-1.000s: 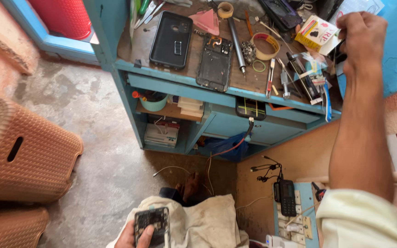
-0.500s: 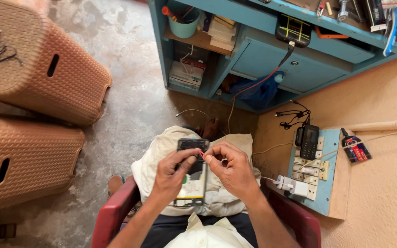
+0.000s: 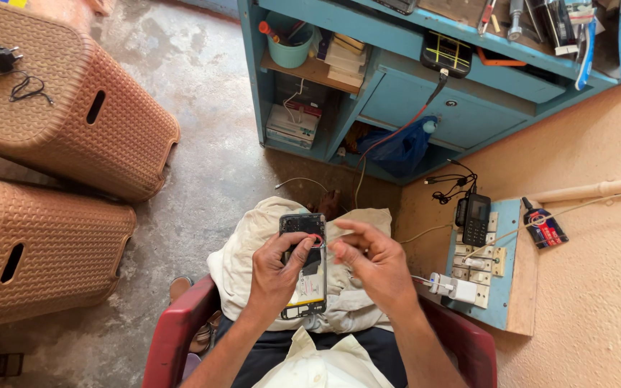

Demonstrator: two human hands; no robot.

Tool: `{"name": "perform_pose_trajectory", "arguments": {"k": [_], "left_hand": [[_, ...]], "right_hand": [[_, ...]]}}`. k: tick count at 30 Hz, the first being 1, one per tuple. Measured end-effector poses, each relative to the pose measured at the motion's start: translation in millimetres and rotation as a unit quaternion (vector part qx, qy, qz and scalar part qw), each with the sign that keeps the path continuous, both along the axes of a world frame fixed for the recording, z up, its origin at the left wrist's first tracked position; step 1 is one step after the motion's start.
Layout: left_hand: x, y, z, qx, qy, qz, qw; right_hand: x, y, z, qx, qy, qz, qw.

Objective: The person removes a protective film from a smartphone screen, then opens the device to access the internal components. They use a screwdriver to adjust screws on the motherboard and connect a red wire to the battery area. The phone remains disassembled on their lap throughout the clip.

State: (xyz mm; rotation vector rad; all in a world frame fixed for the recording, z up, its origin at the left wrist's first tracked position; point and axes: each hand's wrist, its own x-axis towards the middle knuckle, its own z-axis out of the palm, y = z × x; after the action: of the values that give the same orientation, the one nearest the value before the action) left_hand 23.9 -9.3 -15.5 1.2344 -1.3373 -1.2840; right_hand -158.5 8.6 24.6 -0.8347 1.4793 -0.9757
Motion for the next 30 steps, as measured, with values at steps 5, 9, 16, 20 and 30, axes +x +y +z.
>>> {"name": "perform_pose_trajectory", "arguments": {"k": [5, 9, 16, 20, 30], "left_hand": [[-6, -1, 5, -0.059, -0.065, -0.015, 0.996], [-5, -2, 3, -0.075, -0.035, -0.045, 0.996], [0, -3, -12, -0.073, -0.006, -0.106, 0.992], [0, -2, -14, -0.068, -0.005, -0.115, 0.991], [-1, 0, -14, -0.03, -0.028, -0.093, 0.995]], "right_hand": [[13, 3, -11, -0.039, 0.095, 0.006, 0.995], [15, 5, -15, -0.169, 0.175, 0.017, 0.97], [9, 7, -19, -0.079, 0.11, 0.025, 0.99], [10, 10, -18, -0.166, 0.224, 0.041, 0.959], [10, 11, -25, -0.145, 0.236, 0.05, 0.959]]}}
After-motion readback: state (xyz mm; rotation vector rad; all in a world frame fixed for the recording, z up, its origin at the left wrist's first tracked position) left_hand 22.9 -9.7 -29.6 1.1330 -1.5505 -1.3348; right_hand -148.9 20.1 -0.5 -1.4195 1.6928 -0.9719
